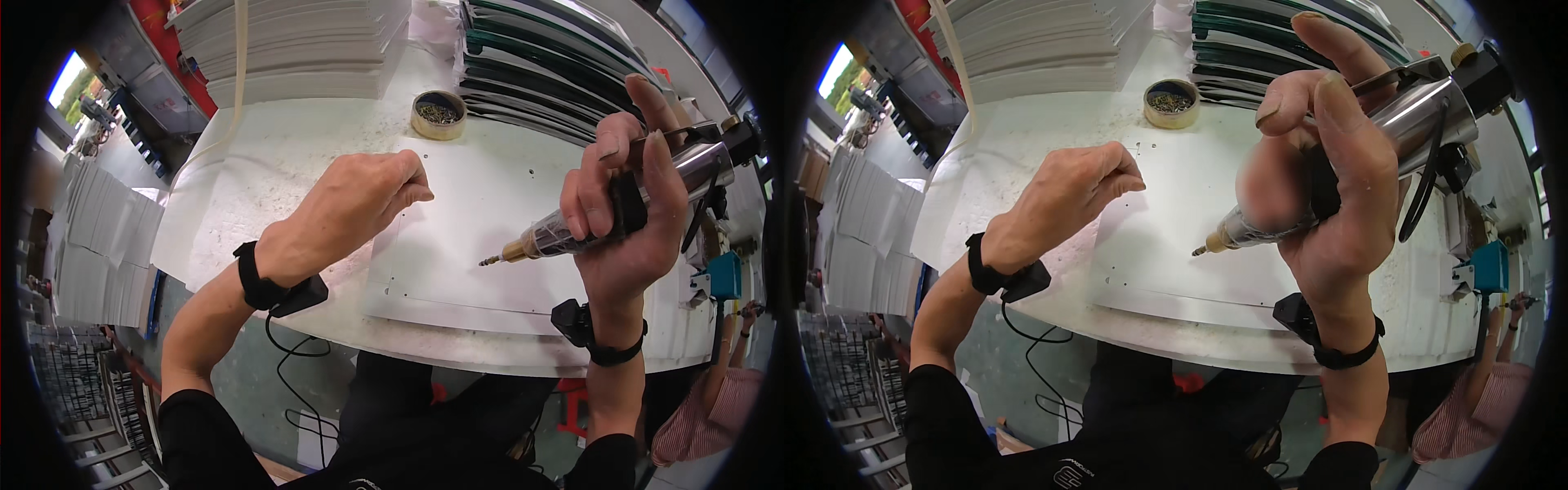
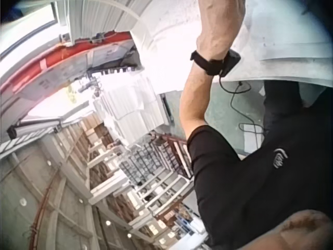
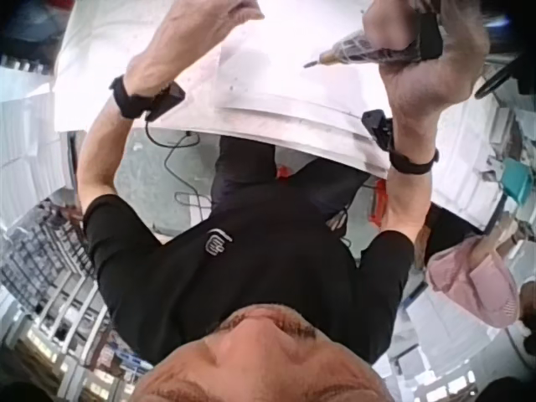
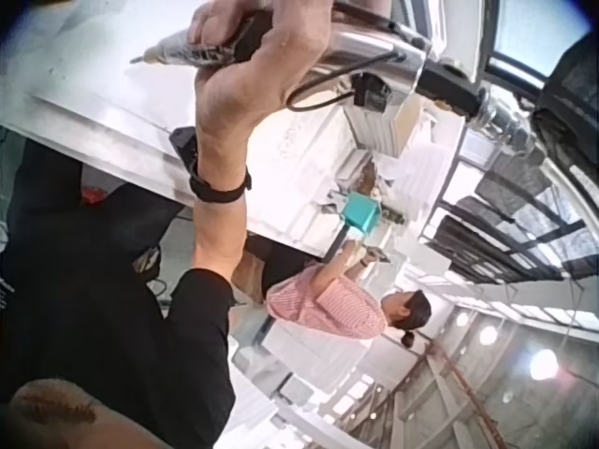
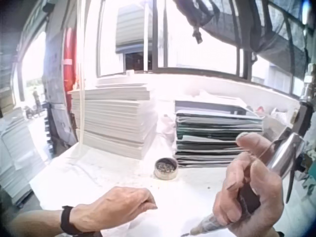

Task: The person aligns white rectangular panels on a workbench and uses a pneumatic screwdriver to fasten screws into pre-drilled holes. After securing the panels, the person stacks the finished units and handles a black panel.

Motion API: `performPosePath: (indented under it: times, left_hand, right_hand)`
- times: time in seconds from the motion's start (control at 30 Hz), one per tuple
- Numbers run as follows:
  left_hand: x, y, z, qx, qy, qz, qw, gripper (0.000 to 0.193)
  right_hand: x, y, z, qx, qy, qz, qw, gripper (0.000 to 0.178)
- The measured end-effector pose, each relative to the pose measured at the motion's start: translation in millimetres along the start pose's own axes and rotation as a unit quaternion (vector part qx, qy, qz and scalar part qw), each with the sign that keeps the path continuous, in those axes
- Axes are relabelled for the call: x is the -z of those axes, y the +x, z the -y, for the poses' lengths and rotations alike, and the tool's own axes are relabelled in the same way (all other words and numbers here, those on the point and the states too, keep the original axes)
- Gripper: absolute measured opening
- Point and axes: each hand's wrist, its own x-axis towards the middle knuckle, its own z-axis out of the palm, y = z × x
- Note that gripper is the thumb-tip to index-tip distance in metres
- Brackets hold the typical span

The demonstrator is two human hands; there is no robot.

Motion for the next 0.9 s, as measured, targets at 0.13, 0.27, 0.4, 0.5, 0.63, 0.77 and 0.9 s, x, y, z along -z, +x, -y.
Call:
performPosePath:
  times: [0.13, 0.27, 0.4, 0.5, 0.63, 0.77, 0.9]
  left_hand:
    - [1.1, -71.9, -34.6, 0.169, -0.140, 0.005, 0.976, 0.010]
    - [-7.8, -111.9, -51.7, 0.328, -0.391, -0.022, 0.860, 0.013]
    - [-9.3, -121.5, -58.4, 0.369, -0.497, -0.011, 0.785, 0.015]
    - [-11.2, -123.7, -58.6, 0.366, -0.531, 0.001, 0.764, 0.016]
    - [-11.0, -125.9, -55.8, 0.361, -0.542, 0.005, 0.758, 0.015]
    - [-11.6, -126.6, -55.8, 0.355, -0.546, 0.005, 0.759, 0.015]
    - [-13.1, -127.9, -56.5, 0.350, -0.547, 0.004, 0.760, 0.015]
  right_hand:
    - [-24.8, -11.2, 1.0, 0.003, 0.060, -0.012, 0.998, 0.048]
    - [-42.5, -15.5, -1.1, 0.007, 0.116, -0.011, 0.993, 0.047]
    - [-57.4, -16.4, -2.5, -0.004, 0.152, -0.033, 0.988, 0.045]
    - [-63.3, -16.6, -6.1, -0.006, 0.170, -0.024, 0.985, 0.045]
    - [-66.4, -17.9, -11.8, -0.003, 0.176, -0.006, 0.984, 0.045]
    - [-70.5, -18.6, -13.5, -0.007, 0.175, -0.012, 0.984, 0.045]
    - [-73.6, -18.7, -16.7, -0.004, 0.176, -0.008, 0.984, 0.045]
